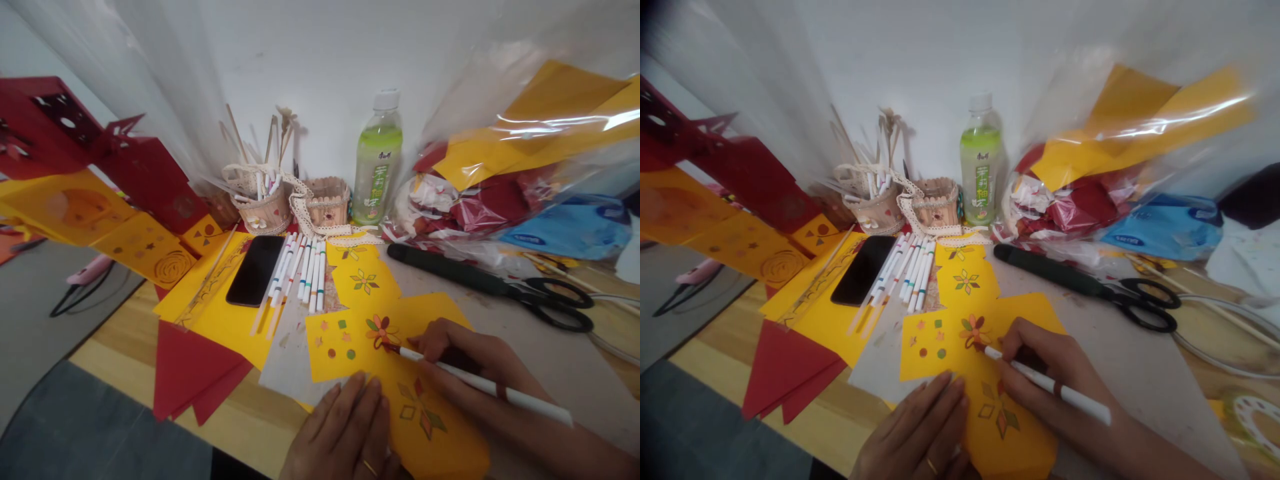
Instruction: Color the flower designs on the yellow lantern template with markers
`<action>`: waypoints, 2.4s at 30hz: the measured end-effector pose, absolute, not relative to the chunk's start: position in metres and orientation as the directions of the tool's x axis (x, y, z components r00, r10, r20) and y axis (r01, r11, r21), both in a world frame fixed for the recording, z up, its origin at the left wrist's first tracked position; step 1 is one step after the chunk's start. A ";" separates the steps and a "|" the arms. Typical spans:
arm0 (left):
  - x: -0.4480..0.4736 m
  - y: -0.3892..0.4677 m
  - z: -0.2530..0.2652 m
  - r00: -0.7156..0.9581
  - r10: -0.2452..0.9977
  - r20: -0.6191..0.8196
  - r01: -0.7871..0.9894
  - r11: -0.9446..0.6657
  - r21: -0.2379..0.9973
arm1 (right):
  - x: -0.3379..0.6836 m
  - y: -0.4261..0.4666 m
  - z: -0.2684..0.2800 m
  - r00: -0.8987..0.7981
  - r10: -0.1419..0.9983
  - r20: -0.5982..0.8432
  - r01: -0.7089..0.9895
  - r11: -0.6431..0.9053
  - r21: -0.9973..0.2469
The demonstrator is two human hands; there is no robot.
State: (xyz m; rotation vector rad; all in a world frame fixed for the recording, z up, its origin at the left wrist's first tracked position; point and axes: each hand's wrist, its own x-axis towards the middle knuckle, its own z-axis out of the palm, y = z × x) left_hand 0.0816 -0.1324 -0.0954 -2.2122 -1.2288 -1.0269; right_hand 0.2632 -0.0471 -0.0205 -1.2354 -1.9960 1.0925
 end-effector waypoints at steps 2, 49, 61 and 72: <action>0.082 -0.133 -0.096 0.351 0.553 0.756 0.846 -0.533 -0.004 | 0.264 -0.047 -0.022 -0.469 0.883 0.003 0.477 0.256 -0.841; 0.071 -0.124 -0.053 0.456 0.566 0.687 0.815 -0.576 -0.067 | 0.264 -0.047 -0.021 -0.487 0.873 -0.027 0.415 0.204 -0.887; 0.070 -0.126 -0.053 0.463 0.577 0.673 0.814 -0.577 -0.066 | 0.264 -0.047 -0.020 -0.502 0.864 -0.040 0.446 0.219 -0.868; 0.070 -0.125 -0.056 0.452 0.564 0.691 0.820 -0.567 -0.073 | 0.264 -0.047 -0.022 -0.498 0.867 -0.023 0.470 0.248 -0.847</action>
